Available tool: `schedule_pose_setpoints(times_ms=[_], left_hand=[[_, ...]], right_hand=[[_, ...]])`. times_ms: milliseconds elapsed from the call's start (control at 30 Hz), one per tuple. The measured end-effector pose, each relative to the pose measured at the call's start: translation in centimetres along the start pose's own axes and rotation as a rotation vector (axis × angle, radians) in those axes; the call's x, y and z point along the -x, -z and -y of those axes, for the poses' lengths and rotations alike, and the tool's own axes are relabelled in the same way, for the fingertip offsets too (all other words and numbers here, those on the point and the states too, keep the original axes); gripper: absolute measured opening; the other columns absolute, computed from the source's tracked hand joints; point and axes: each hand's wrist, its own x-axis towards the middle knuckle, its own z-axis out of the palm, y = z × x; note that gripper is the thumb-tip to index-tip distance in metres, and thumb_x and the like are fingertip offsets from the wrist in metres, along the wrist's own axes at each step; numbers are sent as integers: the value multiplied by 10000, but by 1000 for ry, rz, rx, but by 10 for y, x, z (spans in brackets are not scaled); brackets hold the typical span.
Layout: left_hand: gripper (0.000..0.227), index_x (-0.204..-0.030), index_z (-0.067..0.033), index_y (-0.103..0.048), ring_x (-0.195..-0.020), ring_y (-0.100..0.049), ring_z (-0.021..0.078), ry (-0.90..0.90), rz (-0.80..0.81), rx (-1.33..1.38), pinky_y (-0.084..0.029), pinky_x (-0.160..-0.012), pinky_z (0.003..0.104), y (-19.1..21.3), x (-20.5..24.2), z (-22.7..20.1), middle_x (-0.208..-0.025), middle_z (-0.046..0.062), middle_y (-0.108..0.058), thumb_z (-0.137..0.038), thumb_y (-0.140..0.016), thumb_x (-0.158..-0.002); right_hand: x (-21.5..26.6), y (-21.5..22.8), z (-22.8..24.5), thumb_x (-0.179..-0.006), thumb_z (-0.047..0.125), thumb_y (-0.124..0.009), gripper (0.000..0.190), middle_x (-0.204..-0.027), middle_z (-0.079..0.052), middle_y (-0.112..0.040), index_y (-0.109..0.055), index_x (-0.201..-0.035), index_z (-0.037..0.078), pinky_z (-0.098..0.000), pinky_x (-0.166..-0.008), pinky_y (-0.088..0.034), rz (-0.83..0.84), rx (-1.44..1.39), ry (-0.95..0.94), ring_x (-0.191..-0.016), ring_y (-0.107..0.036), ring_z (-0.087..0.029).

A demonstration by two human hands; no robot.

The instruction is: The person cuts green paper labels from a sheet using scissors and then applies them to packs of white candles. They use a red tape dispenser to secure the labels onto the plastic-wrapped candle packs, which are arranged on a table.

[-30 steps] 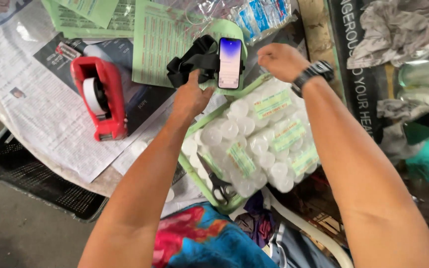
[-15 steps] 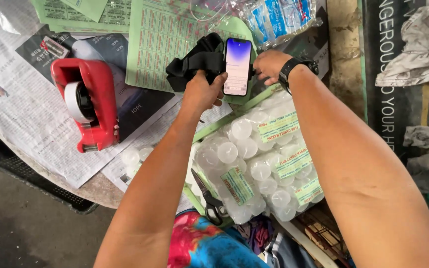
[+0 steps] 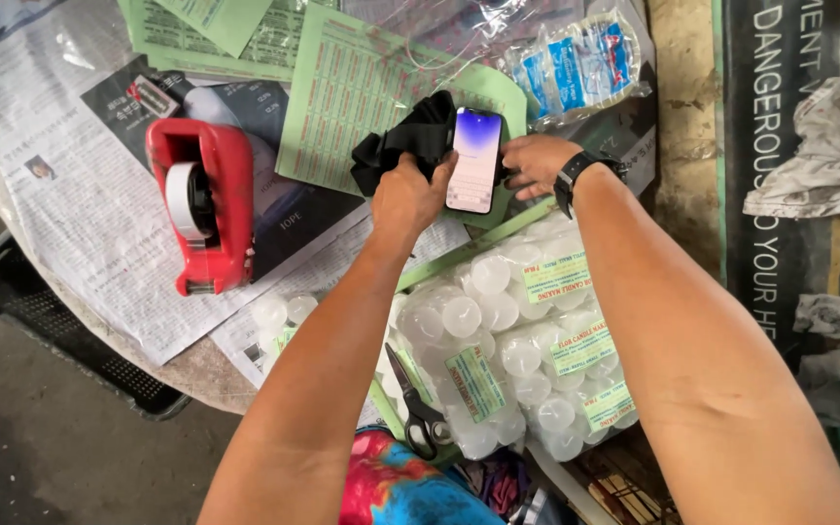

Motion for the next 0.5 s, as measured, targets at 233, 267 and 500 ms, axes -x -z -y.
schedule_pose_setpoints(times_ms=[233,267,500], left_hand=[[492,-936,-72,-481,-760,-612,379,-90,-217,143,-486,-648,472,3,5,29,-737,207,-612,-526,-346,-805],[492,-936,-72,-481,-760,-612,379,-94,-216,142,-486,-648,472,10,14,27,-737,207,-612,-526,-346,-805],[395,-929,-27,-454,-623,-646,222,-388,-303,438,-513,-550,378,60,78,17,-685,95,-637,-391,-310,-882]], right_hand=[[69,-23,33,-829,244,-508,443,-1162,-217,-435,-416,-1226,69,-429,-799,-473,-28,-5,194,-1032,-513,-320],[86,-30,38,-829,244,-508,443,-1162,-217,-435,-416,-1226,69,-429,-799,-473,-31,-7,196,-1032,-513,-320],[192,-78,53,-795,229,-596,343,-836,-127,-522,-535,-1077,44,-336,-626,-572,-323,-103,556,-790,-587,-223]])
